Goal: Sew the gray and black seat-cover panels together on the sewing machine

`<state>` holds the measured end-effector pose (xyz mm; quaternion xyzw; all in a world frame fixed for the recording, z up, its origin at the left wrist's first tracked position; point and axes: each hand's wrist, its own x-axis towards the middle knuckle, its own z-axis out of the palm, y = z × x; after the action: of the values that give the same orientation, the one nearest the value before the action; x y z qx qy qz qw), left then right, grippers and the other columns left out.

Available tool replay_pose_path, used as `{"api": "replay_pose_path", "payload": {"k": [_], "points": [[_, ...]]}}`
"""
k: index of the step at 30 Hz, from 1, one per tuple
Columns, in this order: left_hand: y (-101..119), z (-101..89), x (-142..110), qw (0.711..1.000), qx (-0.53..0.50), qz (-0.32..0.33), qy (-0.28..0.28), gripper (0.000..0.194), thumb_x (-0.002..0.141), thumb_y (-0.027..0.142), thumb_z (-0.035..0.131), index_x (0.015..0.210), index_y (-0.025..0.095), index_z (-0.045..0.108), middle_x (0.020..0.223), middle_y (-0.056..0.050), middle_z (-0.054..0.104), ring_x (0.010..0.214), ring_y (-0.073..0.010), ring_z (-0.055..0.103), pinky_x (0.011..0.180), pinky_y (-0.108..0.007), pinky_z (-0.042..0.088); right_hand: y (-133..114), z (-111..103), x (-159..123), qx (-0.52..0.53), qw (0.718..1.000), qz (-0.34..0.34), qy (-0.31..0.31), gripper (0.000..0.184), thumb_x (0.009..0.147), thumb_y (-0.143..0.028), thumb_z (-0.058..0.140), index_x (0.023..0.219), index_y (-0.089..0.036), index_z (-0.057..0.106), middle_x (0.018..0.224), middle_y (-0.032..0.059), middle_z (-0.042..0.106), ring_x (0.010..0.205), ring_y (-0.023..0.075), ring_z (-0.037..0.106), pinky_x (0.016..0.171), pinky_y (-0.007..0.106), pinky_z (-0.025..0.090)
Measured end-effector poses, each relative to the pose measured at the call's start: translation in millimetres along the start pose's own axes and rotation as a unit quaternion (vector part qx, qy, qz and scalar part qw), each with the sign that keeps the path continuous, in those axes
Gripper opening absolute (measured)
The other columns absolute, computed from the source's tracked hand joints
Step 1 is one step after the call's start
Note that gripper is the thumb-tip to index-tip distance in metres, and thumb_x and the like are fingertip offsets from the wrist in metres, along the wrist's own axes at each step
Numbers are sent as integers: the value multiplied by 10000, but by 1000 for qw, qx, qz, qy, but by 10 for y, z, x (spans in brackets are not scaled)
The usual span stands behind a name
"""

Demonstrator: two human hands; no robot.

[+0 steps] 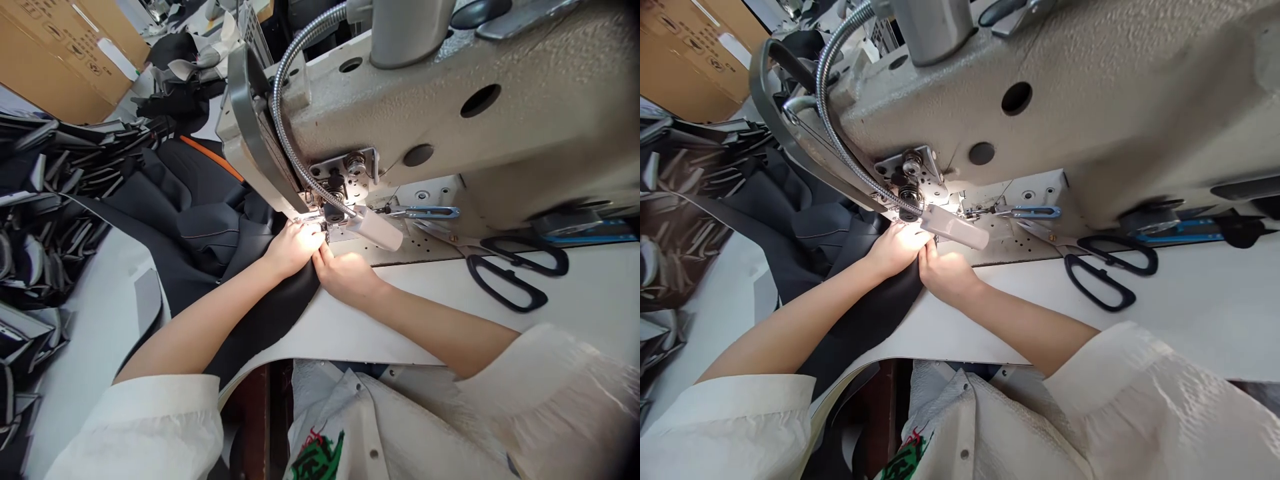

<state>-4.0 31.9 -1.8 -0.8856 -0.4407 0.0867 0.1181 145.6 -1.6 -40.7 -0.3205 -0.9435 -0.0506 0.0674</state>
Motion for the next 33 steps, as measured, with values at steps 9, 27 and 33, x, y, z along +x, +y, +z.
{"api": "replay_pose_path", "payload": {"k": [9,27,33], "points": [[-184,-202,-206,996,-78,47,14,292,918,184,397,1083,178,638,1149,-76,628,1091,-216,549,980,-369,397,109,-1,9,59,993,14,101,275,848,-135,411,1032,-61,602,1075,209,598,940,297,552,715,376,406],[281,-303,-1925,912,-254,-220,-235,452,965,417,229,807,198,591,822,-50,669,805,-187,636,710,-266,432,507,-167,-96,501,862,-62,-46,321,834,-193,343,1099,-219,522,936,26,666,893,191,611,817,336,475],[701,-419,-1849,810,-499,-165,-262,279,937,398,323,840,206,499,737,-4,578,656,-145,579,601,-244,415,254,-187,-75,433,898,-27,73,355,835,-255,448,1184,-194,427,1052,90,584,927,214,573,810,369,488]]}}
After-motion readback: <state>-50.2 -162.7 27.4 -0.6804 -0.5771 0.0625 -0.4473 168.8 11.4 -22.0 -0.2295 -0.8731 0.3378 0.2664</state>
